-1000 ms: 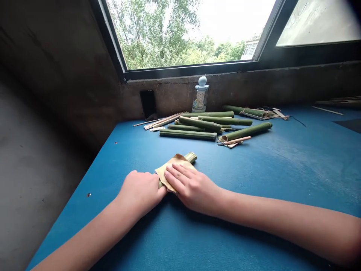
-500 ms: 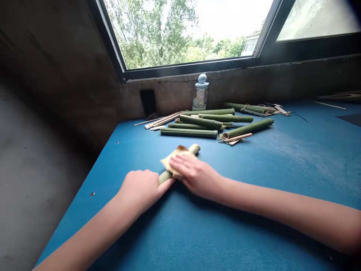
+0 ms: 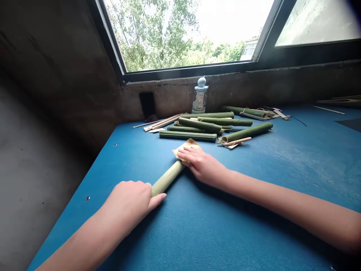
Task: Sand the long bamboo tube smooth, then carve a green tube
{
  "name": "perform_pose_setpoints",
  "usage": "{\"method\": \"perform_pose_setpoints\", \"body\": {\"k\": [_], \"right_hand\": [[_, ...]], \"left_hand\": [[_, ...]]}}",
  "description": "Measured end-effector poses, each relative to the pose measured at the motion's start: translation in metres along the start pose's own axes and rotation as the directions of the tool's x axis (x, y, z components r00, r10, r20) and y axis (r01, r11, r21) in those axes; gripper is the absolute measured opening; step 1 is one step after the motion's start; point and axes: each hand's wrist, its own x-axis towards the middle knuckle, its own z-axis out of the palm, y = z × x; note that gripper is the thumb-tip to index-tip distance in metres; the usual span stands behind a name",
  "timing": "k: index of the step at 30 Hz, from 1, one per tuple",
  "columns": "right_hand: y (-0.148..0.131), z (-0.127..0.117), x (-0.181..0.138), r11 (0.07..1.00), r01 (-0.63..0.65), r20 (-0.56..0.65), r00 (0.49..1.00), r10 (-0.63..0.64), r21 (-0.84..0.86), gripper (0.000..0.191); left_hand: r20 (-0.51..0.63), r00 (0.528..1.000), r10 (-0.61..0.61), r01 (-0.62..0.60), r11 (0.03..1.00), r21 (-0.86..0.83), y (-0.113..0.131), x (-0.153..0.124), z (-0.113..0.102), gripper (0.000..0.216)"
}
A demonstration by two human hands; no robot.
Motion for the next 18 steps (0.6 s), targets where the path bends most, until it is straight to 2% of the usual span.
{"method": "perform_pose_setpoints", "body": {"k": [2,4,6,8,10,13,15,16,18], "right_hand": [[-0.023,0.002,-0.002,0.996,0.085,0.052,0.995,-0.087,0.032,0.040],[-0.024,0.002,-0.001,0.986,0.150,0.096,0.983,-0.157,0.079,0.042],[-0.002,-0.001,0.003,0.990,0.114,0.100,0.987,-0.123,0.088,0.040],[0.025,-0.005,0.006,0.999,0.012,0.069,0.997,-0.016,0.050,0.037],[0.035,-0.005,0.008,1.000,-0.021,0.033,0.999,0.020,0.023,0.034],[0.009,0.001,0.006,0.988,0.130,0.005,0.991,-0.130,0.081,0.033],[-0.012,0.006,0.006,0.958,0.253,0.016,0.966,-0.257,0.136,0.032],[-0.015,0.008,0.006,0.948,0.282,0.019,0.958,-0.288,0.145,0.031],[-0.001,0.008,0.007,0.958,0.258,0.008,0.965,-0.261,0.125,0.032]], "left_hand": [[-0.036,0.999,0.007,-0.007,1.000,0.000,0.003,0.005,0.002,0.059],[-0.040,0.999,0.009,-0.009,1.000,-0.016,0.007,0.011,0.003,0.061],[-0.035,0.999,0.013,-0.014,0.999,-0.041,0.009,0.015,0.002,0.066],[-0.029,1.000,0.009,-0.010,0.998,-0.058,0.011,0.019,0.000,0.071],[-0.026,1.000,0.004,-0.005,0.998,-0.067,0.014,0.021,-0.002,0.072],[-0.029,1.000,0.003,-0.005,0.998,-0.063,0.017,0.020,-0.004,0.066],[-0.036,0.999,0.000,-0.002,0.998,-0.057,0.018,0.016,-0.003,0.062],[-0.042,0.999,-0.014,0.012,0.999,-0.047,0.019,0.014,-0.002,0.060],[-0.043,0.998,-0.047,0.047,0.999,-0.005,0.019,0.008,0.001,0.059]]}}
